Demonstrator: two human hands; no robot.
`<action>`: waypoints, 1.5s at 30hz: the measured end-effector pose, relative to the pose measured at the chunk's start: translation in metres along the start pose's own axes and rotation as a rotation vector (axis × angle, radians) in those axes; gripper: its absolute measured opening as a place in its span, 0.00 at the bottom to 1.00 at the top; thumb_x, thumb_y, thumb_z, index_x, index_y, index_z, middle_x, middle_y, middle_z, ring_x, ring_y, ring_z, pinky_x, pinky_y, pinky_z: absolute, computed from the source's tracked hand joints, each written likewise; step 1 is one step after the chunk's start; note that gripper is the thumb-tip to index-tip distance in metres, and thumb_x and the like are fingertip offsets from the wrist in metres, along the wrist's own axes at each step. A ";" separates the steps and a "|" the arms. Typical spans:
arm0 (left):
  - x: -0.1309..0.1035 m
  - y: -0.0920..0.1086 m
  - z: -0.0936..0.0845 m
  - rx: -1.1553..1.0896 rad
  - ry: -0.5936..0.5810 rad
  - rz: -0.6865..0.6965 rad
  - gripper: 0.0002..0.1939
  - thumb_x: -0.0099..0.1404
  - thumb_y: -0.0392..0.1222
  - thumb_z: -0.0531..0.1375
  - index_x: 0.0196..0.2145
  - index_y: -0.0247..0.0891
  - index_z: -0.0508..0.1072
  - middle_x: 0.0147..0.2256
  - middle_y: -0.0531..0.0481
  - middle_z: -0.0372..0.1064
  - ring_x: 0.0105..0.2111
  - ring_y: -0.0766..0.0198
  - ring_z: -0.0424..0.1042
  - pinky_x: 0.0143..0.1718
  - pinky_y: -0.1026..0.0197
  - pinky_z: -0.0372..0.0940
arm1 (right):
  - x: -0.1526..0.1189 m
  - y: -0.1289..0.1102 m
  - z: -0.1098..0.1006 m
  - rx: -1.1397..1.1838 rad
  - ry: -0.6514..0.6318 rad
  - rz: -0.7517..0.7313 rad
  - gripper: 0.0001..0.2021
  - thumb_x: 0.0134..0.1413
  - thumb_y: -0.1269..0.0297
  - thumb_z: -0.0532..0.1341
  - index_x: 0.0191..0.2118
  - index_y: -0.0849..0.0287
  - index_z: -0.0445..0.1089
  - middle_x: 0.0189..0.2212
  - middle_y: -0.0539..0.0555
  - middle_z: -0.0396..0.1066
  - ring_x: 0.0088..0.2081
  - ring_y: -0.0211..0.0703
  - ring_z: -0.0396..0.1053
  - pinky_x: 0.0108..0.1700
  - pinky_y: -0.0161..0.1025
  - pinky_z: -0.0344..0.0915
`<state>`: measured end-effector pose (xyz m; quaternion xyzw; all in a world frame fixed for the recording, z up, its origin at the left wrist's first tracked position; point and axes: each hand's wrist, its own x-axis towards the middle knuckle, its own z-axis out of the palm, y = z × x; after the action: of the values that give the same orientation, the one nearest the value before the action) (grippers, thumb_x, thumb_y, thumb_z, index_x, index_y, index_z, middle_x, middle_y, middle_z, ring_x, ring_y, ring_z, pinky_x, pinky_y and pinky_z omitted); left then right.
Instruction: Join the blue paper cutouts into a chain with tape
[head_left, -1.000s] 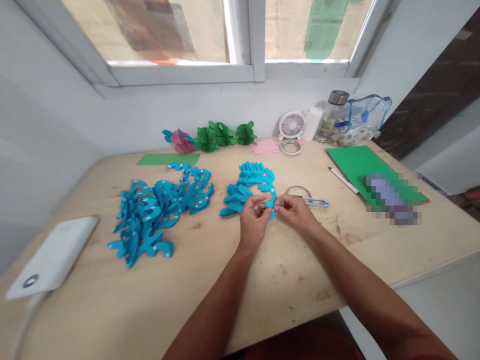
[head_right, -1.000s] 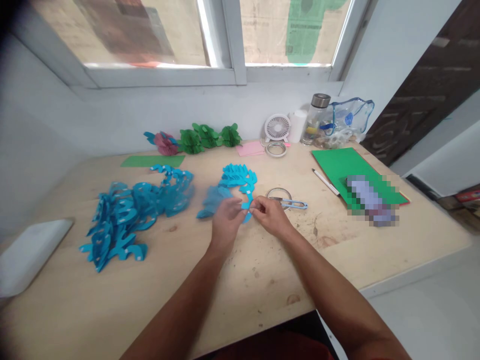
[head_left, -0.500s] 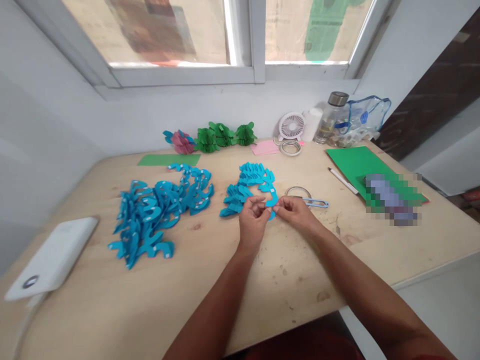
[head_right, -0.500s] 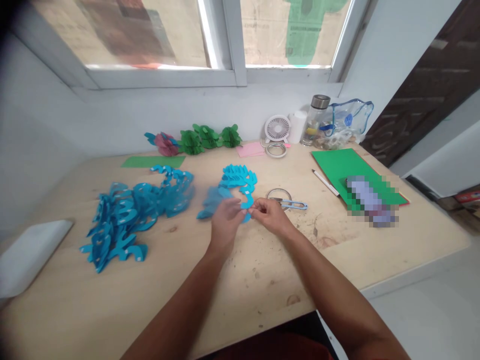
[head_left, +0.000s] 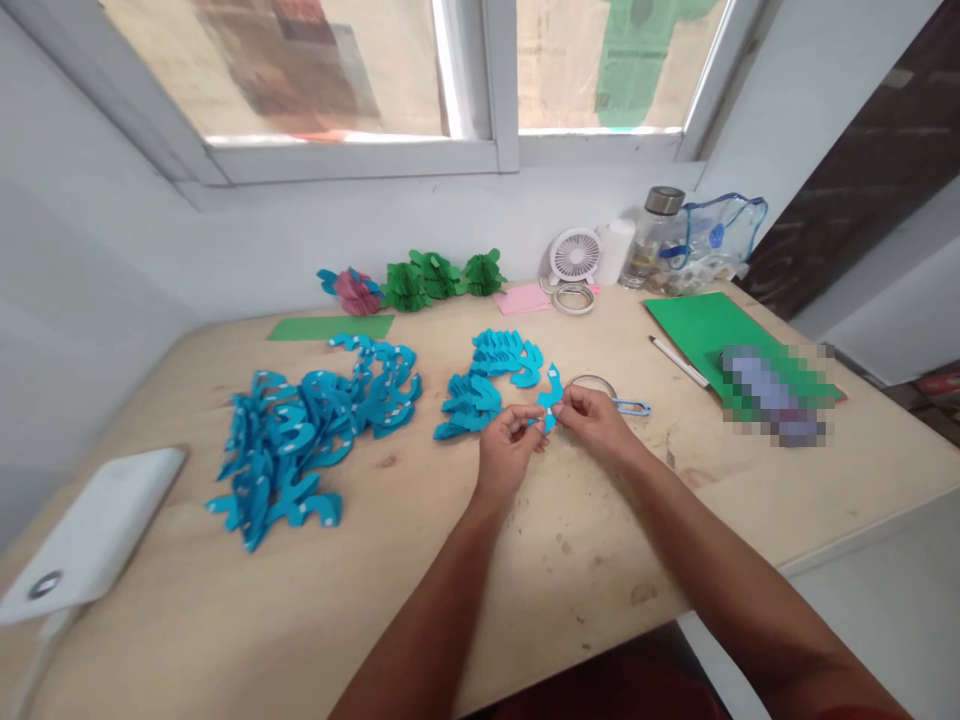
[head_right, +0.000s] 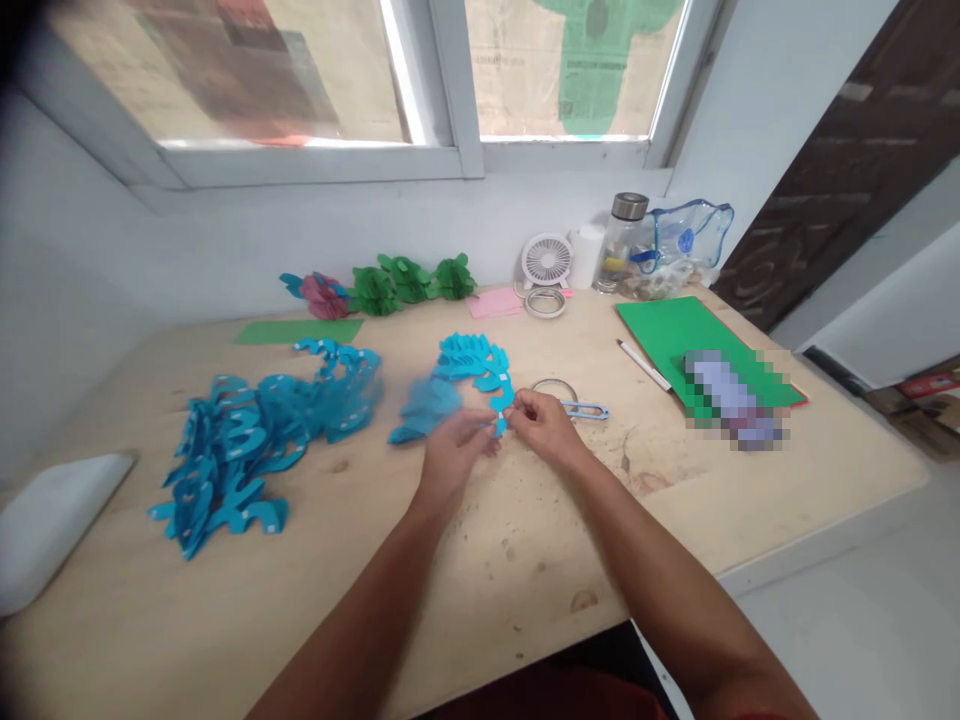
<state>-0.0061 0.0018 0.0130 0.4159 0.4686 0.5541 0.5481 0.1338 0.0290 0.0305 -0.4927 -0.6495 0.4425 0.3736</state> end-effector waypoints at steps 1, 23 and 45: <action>0.000 0.000 0.000 0.007 -0.011 0.007 0.07 0.49 0.37 0.62 0.29 0.34 0.71 0.21 0.54 0.68 0.19 0.70 0.67 0.22 0.67 0.64 | 0.000 -0.001 -0.001 0.006 -0.001 -0.005 0.12 0.48 0.62 0.57 0.19 0.59 0.58 0.15 0.44 0.55 0.20 0.32 0.52 0.23 0.32 0.48; 0.001 -0.002 -0.001 0.014 0.091 0.022 0.07 0.49 0.37 0.61 0.29 0.34 0.73 0.25 0.51 0.71 0.21 0.69 0.69 0.25 0.65 0.65 | -0.003 -0.002 -0.053 -1.115 -0.032 0.160 0.09 0.49 0.65 0.57 0.37 0.58 0.72 0.36 0.59 0.70 0.40 0.50 0.62 0.37 0.40 0.53; -0.003 -0.004 -0.005 0.753 0.145 0.411 0.06 0.55 0.34 0.55 0.28 0.39 0.72 0.29 0.48 0.69 0.32 0.60 0.68 0.34 0.60 0.61 | 0.011 0.031 -0.070 -0.102 0.513 0.202 0.11 0.45 0.57 0.56 0.31 0.60 0.64 0.26 0.52 0.68 0.22 0.36 0.62 0.24 0.34 0.58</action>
<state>-0.0097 -0.0019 0.0080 0.6316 0.5826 0.4699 0.2021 0.2056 0.0577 0.0254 -0.6692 -0.5028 0.3052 0.4542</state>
